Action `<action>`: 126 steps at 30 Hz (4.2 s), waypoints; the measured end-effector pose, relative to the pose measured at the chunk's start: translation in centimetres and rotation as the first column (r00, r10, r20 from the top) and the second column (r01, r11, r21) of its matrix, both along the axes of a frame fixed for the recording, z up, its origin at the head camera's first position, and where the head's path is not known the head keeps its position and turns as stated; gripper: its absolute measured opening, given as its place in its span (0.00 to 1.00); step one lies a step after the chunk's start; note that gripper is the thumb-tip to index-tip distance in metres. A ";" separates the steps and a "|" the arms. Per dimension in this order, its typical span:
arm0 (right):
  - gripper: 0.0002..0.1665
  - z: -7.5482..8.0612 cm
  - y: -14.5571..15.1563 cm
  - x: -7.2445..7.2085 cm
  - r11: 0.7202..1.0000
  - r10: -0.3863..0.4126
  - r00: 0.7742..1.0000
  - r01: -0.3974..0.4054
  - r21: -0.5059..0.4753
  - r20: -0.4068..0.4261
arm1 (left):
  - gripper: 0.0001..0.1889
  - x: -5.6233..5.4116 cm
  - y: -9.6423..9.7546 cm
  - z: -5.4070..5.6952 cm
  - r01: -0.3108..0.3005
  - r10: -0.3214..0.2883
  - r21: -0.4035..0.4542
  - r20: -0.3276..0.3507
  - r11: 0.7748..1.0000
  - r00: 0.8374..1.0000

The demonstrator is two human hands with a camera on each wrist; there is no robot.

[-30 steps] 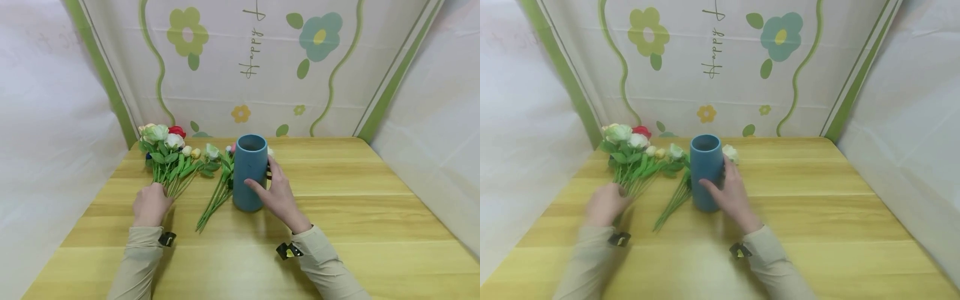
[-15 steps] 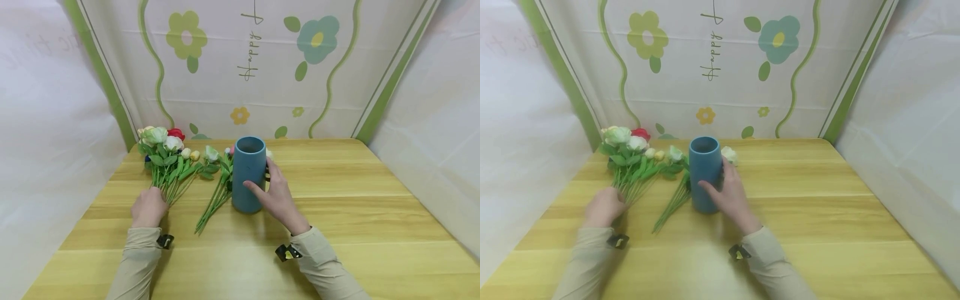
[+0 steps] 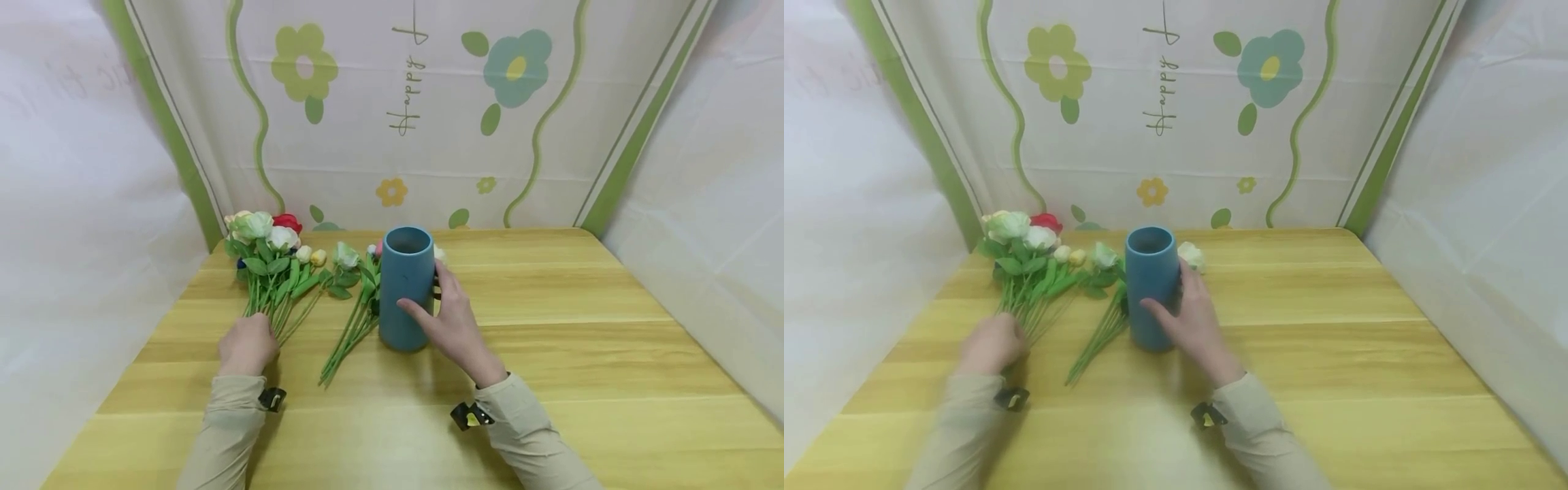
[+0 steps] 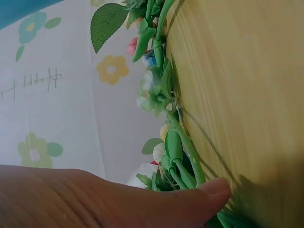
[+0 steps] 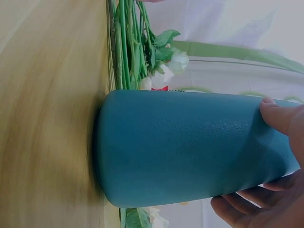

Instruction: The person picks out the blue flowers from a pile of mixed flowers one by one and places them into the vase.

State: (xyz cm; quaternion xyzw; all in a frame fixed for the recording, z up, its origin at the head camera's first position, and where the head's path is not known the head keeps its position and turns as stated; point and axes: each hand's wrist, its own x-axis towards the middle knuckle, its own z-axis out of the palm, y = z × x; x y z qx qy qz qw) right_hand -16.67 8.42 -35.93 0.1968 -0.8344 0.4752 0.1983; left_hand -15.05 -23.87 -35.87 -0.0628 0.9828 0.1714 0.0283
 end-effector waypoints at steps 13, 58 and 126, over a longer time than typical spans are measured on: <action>0.51 -0.2 0.3 0.3 1.000 -0.016 1.000 0.016 0.002 0.007 | 0.17 0.2 1.7 0.0 -0.005 0.007 0.014 -0.109 1.000 0.994; 0.50 -0.5 -0.4 0.4 1.000 0.003 1.000 -0.003 -0.001 0.001 | 0.03 0.4 6.9 -0.9 0.320 -0.132 0.249 -0.564 0.914 0.816; 0.50 -0.7 -0.2 0.8 0.999 -0.010 0.999 0.011 0.041 -0.044 | 0.08 1.5 4.1 1.4 0.187 -0.110 0.217 -0.324 0.958 0.940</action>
